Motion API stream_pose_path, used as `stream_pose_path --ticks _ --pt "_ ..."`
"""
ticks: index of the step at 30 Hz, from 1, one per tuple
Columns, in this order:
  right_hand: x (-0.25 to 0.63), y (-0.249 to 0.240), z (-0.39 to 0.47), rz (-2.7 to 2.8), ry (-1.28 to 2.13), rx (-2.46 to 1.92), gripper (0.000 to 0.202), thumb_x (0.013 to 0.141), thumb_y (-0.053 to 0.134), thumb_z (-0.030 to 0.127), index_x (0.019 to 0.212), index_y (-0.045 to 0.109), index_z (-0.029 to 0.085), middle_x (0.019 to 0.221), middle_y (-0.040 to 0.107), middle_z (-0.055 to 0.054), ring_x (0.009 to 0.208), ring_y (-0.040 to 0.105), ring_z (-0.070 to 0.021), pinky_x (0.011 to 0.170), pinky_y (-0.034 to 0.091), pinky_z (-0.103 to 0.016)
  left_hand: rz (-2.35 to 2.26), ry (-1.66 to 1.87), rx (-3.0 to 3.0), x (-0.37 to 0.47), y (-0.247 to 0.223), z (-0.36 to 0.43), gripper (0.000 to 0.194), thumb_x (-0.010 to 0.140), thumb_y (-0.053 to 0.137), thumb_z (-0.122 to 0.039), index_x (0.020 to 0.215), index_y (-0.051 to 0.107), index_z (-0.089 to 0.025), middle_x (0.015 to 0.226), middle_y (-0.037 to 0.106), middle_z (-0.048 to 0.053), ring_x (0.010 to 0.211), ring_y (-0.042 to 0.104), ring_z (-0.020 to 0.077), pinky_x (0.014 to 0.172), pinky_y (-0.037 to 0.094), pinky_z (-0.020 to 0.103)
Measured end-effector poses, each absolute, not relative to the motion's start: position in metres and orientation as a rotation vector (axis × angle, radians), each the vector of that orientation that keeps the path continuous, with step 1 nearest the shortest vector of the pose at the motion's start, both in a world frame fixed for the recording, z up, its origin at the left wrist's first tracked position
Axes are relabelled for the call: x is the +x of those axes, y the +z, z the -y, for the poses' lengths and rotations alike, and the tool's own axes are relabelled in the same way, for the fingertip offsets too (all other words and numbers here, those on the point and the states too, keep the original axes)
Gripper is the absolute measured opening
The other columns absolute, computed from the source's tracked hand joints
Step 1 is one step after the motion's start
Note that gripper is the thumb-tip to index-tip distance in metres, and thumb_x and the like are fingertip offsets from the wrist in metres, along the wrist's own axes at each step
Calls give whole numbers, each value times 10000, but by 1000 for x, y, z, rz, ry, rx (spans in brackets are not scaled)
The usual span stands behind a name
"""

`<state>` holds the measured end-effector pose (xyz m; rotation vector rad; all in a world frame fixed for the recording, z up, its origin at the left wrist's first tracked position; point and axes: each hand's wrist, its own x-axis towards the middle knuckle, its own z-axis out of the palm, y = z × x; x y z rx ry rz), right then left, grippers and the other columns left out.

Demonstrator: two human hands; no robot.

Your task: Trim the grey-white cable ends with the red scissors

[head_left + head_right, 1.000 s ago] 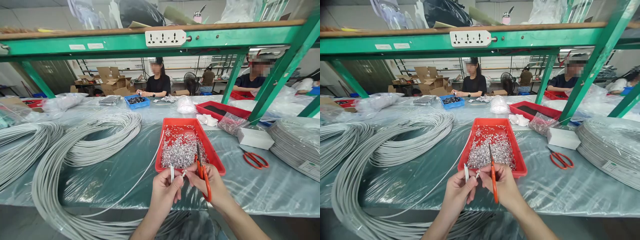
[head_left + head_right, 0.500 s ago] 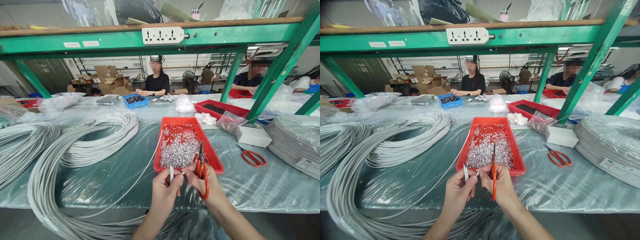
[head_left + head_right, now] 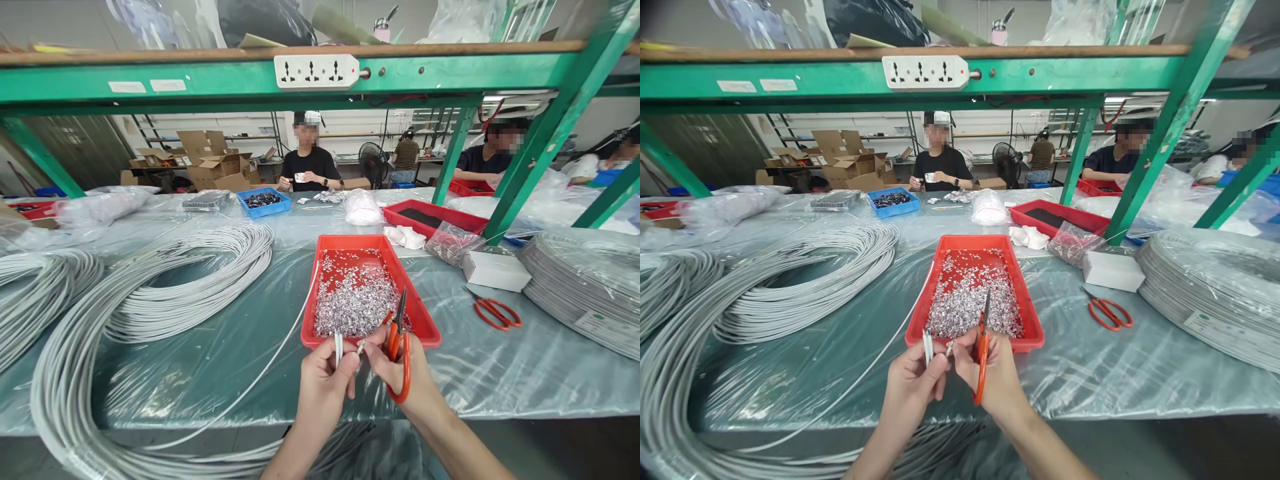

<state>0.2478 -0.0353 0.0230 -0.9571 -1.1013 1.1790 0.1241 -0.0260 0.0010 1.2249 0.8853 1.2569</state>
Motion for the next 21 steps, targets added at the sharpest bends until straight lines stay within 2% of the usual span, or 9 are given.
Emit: stream_pose_path --ticks 5,9,12,15,20,21 --pt "250 24 36 1145 1206 -941 228 648 722 243 644 532 119 511 521 27 484 425 -54 468 334 -145 -783 1094 1125 122 7 27 445 693 637 -536 620 507 -117 359 410 -48 270 297 19 328 128 137" --pt "253 28 36 1185 1254 -902 175 644 730 180 637 569 112 492 516 39 460 406 -39 458 328 -135 -741 1025 1079 120 12 27 460 695 636 -533 585 489 -111 414 413 -41 268 294 9 323 107 146" --pt "257 31 34 1237 1323 -827 174 627 748 183 708 613 109 516 576 20 477 493 -61 485 378 -144 -732 1009 1060 120 15 28 460 692 644 -525 584 487 -106 450 429 -36 271 296 0 326 105 150" --pt "259 31 32 1277 1375 -761 197 631 753 208 697 606 95 545 627 -23 517 571 -93 520 420 -158 -741 985 1058 121 17 30 484 685 643 -543 565 479 -103 433 407 -40 263 280 -4 330 80 153" --pt "261 27 30 1254 1332 -773 264 628 752 289 650 591 81 535 579 7 469 490 -32 478 389 -113 -882 1019 1076 119 14 35 516 602 699 -564 533 494 -96 364 316 -73 275 193 -32 364 67 129" --pt "262 26 29 1273 1336 -780 281 591 774 288 654 612 67 539 572 2 466 476 -28 462 379 -108 -931 1002 1056 118 12 33 519 569 716 -571 526 506 -99 364 293 -78 284 191 -30 354 88 121"
